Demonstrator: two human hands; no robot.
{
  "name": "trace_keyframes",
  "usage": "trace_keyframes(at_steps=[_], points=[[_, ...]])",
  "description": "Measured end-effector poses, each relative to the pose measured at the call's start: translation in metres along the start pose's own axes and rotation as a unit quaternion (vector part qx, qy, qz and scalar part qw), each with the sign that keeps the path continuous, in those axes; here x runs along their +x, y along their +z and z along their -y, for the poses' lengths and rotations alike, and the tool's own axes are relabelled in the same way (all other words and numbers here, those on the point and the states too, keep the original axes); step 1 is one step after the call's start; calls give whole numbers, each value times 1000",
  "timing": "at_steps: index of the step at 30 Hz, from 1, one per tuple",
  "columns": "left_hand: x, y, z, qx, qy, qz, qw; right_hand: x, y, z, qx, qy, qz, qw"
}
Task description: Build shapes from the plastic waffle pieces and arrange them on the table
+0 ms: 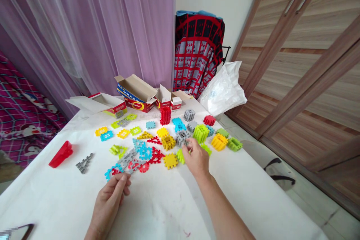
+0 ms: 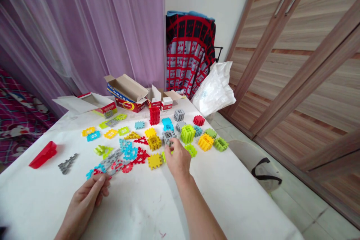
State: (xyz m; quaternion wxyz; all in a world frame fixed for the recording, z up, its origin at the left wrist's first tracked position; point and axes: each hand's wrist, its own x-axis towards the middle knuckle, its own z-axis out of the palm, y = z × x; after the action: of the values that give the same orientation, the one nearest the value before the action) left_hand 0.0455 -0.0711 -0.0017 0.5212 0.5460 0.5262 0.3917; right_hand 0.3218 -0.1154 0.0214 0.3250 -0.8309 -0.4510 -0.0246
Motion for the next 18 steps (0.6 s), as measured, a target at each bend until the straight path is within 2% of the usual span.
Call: trace_keyframes(at_steps=[2, 4, 12, 18], points=[[0, -1, 2, 0, -1, 2, 1000, 9, 0, -6, 11, 1, -65, 998], [1, -1, 4, 0, -2, 4, 1000, 17, 2, -7, 7, -15, -93, 995], [0, 1, 0, 5, -7, 1, 1000, 30, 13, 0, -48, -7, -18, 999], [-1, 2, -3, -1, -9, 2, 1000, 30, 10, -3, -48, -1, -1, 999]])
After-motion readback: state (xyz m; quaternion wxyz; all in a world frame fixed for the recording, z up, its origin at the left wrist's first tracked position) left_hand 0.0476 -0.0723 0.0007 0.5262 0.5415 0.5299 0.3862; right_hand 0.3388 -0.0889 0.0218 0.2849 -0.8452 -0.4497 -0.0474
